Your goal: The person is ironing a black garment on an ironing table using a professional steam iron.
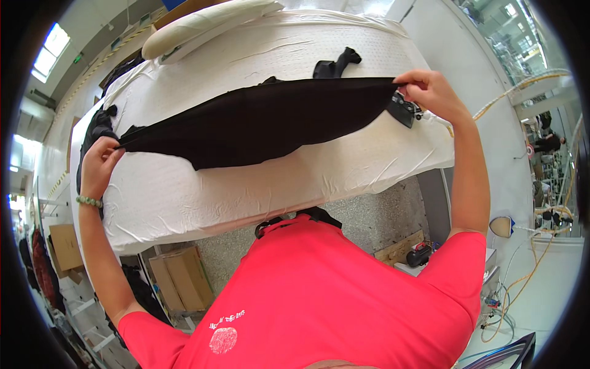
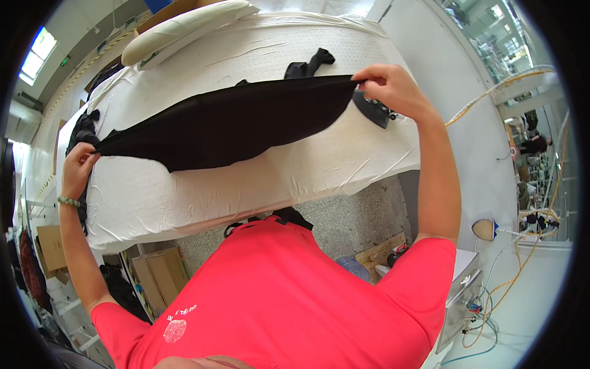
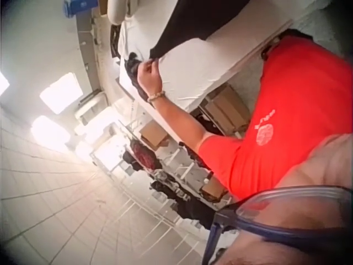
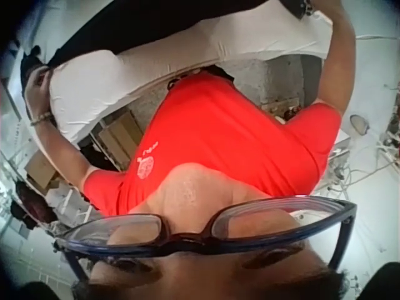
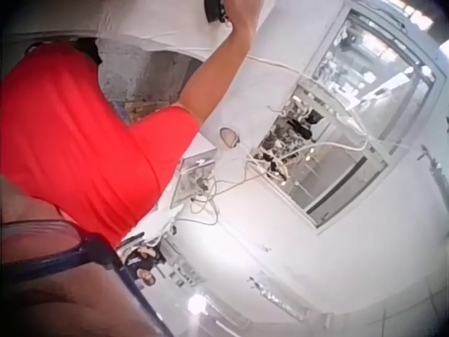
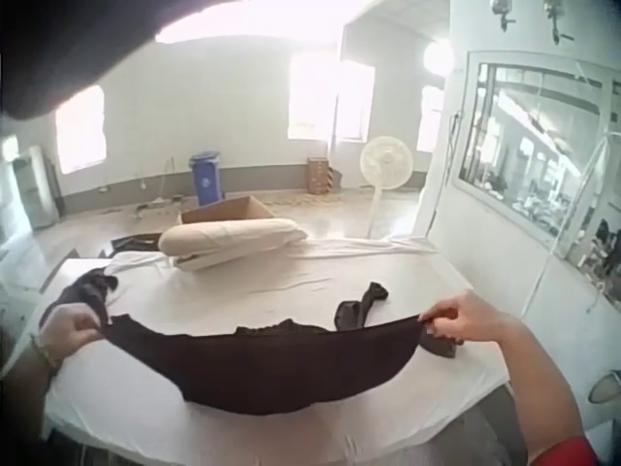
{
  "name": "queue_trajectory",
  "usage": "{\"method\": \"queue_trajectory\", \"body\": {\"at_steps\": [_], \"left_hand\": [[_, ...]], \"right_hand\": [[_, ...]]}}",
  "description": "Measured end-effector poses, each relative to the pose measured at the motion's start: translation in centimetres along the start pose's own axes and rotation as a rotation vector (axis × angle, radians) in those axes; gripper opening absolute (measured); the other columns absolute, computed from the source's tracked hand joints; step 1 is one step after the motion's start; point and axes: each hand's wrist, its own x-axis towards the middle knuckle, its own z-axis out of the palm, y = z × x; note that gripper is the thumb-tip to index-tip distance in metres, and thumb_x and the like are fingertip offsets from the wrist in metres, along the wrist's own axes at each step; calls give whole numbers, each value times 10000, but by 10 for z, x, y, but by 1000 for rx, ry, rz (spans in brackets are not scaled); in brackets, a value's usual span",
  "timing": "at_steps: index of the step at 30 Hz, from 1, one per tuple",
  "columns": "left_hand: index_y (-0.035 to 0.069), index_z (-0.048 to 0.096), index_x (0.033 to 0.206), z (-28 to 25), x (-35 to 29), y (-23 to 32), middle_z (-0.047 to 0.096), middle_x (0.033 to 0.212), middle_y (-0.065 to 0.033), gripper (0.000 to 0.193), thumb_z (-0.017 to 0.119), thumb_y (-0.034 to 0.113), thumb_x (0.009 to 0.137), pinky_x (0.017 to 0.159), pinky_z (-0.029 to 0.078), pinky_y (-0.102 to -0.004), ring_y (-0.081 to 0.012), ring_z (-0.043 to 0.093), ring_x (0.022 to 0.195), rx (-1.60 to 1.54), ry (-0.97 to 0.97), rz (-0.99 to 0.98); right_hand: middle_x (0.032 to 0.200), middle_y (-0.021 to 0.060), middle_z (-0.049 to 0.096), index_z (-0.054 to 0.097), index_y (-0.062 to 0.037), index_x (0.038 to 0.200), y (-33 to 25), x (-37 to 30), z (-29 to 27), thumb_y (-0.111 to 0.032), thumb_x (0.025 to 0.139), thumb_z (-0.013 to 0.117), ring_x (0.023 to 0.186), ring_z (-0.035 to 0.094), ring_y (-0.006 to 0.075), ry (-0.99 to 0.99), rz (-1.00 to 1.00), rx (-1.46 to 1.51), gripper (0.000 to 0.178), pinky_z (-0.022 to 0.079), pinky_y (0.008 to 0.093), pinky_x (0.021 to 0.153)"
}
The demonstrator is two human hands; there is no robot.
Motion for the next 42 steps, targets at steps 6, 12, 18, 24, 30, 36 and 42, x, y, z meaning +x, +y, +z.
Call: {"method": "queue_trajectory", "body": {"at_steps": [6,12,18,24,30,36,42], "left_hand": [[14,741,1071,6,0,-30,711,1011,-1,135,726,124,995,677,508,-230,-53,615,802,-386,6,-117],[58,759,1173,-17,-3,-35,750,1045,-10,179,717,125,1013,707,522,-218,-53,640,834,-515,107,-161],[46,768,1159,-49,-9,-2,733,998,9,183,736,129,999,721,514,-214,-57,636,840,-483,294,-73],[56,760,1197,-57,-17,8,735,1044,13,209,732,128,1003,708,485,-206,-43,606,828,-261,385,-22],[66,729,1226,-54,-13,19,744,1150,-28,206,669,150,1048,707,499,-205,-62,631,892,-367,439,-19],[42,660,1263,-11,-18,70,728,1237,-135,239,566,196,1107,671,516,-202,-132,697,985,-1151,564,72],[15,628,1278,11,-38,59,721,1158,-150,279,544,227,1117,666,572,-239,-171,718,973,-1172,797,-143]], "right_hand": [[819,7,684,759,4,1002,13,19,12,-95,955,725,715,606,61,-12,102,-39,115,498,223,640],[795,-6,674,743,-5,942,26,27,-2,-117,965,743,687,574,55,116,97,208,115,427,223,595],[805,-6,658,751,-11,998,6,18,-19,-100,970,741,697,574,64,209,-33,235,94,444,230,619],[813,-4,653,742,-22,1080,-17,2,-13,-73,986,723,710,583,72,294,-154,221,109,467,238,642],[862,21,681,715,-31,1137,-20,2,-17,-101,1020,687,724,621,92,276,-98,205,139,496,238,656],[937,99,739,633,-32,1263,-18,-11,14,-155,1089,583,704,699,154,351,-82,842,219,554,273,653],[955,152,746,590,-16,1295,0,-49,27,-153,1107,533,723,741,190,310,-39,833,240,591,302,640]]}}
